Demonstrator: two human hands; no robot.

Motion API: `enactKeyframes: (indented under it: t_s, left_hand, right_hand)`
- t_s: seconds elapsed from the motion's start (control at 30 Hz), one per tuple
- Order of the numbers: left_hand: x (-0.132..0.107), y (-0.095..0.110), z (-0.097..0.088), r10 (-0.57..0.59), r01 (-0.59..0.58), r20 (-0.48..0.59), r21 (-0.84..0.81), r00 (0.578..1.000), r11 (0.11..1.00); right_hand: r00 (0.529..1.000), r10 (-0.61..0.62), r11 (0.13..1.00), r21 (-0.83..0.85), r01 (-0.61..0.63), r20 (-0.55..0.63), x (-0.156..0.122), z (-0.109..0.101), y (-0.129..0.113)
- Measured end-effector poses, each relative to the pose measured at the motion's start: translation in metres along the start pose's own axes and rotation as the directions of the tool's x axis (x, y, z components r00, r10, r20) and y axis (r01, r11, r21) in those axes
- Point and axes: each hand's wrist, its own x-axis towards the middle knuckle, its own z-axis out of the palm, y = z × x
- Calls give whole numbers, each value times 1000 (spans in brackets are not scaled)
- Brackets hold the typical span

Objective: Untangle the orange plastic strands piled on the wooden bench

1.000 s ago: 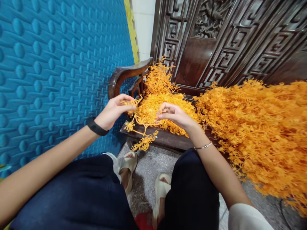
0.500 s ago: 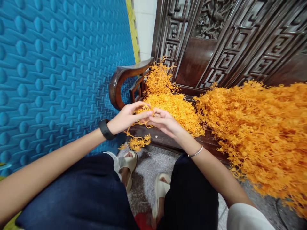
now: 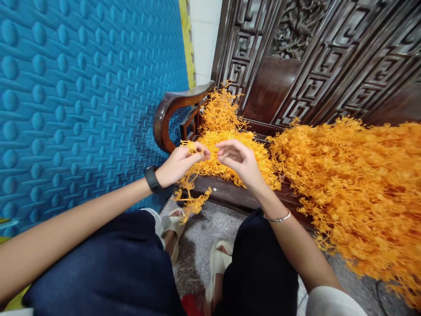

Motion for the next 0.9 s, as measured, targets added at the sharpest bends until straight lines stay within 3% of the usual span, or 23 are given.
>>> enactKeyframes:
  t_s: [0.1, 0.2, 0.3, 0.4, 0.57, 0.63, 0.73, 0.9]
  left_hand:
    - [-2, 0, 1, -99, 110, 208, -43, 973, 993]
    - [-4, 0, 7, -170, 169, 389, 37, 906, 985]
    - [-5, -2, 12, -193, 177, 419, 77, 887, 981]
    - [-4, -7, 16, -196, 157, 406, 128, 892, 979]
    - [-1, -14, 17, -252, 231, 282, 105, 926, 967]
    - [1, -15, 17, -257, 255, 202, 34, 945, 966]
    - [4, -15, 19, -269, 274, 158, -13, 950, 962]
    - [13, -12, 32, -405, 411, 73, -146, 912, 900]
  right_hand:
    - [999, 0, 1000, -6, 0, -40, 4, -14, -5]
    - [991, 9, 995, 96, -22, 132, 4, -11, -5]
    - [947, 64, 976, 179, -126, 316, 1, 4, -2]
    - [928, 139, 949, 220, -224, 344, -1, 17, 2]
    - [980, 199, 921, 339, -194, 20, 4, 17, 11]
    - [964, 236, 911, 374, -175, -124, 8, 12, 16]
    - [925, 287, 919, 343, -193, -247, 15, 7, 26]
    - [863, 311, 935, 290, -204, -398, 30, 14, 43]
